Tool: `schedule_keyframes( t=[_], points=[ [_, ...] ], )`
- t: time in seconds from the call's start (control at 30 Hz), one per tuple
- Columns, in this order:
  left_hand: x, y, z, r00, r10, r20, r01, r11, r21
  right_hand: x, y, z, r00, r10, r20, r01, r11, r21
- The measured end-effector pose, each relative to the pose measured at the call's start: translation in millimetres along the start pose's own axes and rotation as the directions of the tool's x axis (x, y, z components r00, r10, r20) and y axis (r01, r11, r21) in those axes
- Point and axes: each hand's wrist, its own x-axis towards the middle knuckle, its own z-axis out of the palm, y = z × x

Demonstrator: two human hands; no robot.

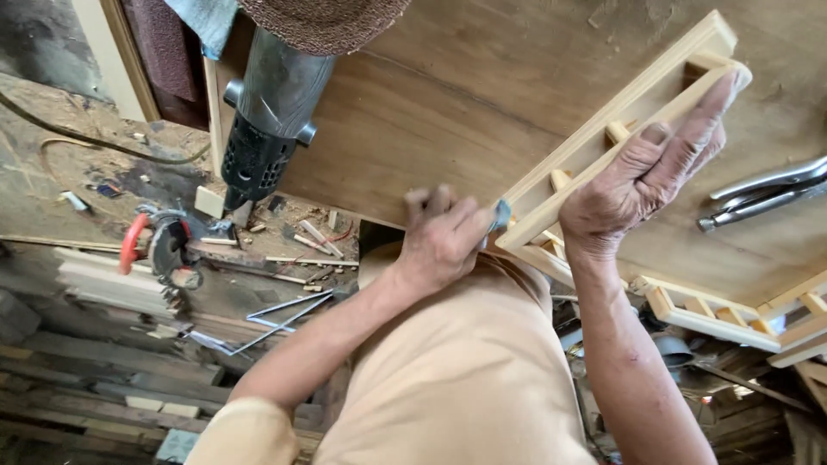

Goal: The person sands a small wooden frame by hand using sandpaper, then uses a hand plane on a planer machine to smooth a wooden piece, and continues sanding the frame. The person handles the frame and a separate wooden piece, using sandpaper and a hand plane.

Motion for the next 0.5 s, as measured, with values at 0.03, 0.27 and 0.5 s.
schedule_keyframes(
  t=[0.03, 0.27, 0.5],
  points=[
    [11, -1, 1, 1.000, -0.001, -0.010, 0.001, 1.000, -0.001, 2, 3, 2, 1.000, -0.010, 0.000, 0.010, 1.000, -0.001],
    [24, -7, -5, 0.991, 0.106, -0.080, -0.109, 0.993, -0.037, -4, 12, 5, 0.999, 0.052, -0.004, -0.051, 0.996, 0.079],
    [14, -8, -13, 0.986, 0.139, -0.087, -0.142, 0.989, -0.033, -4, 11, 8, 0.999, 0.040, -0.033, -0.038, 0.997, 0.063]
  ],
)
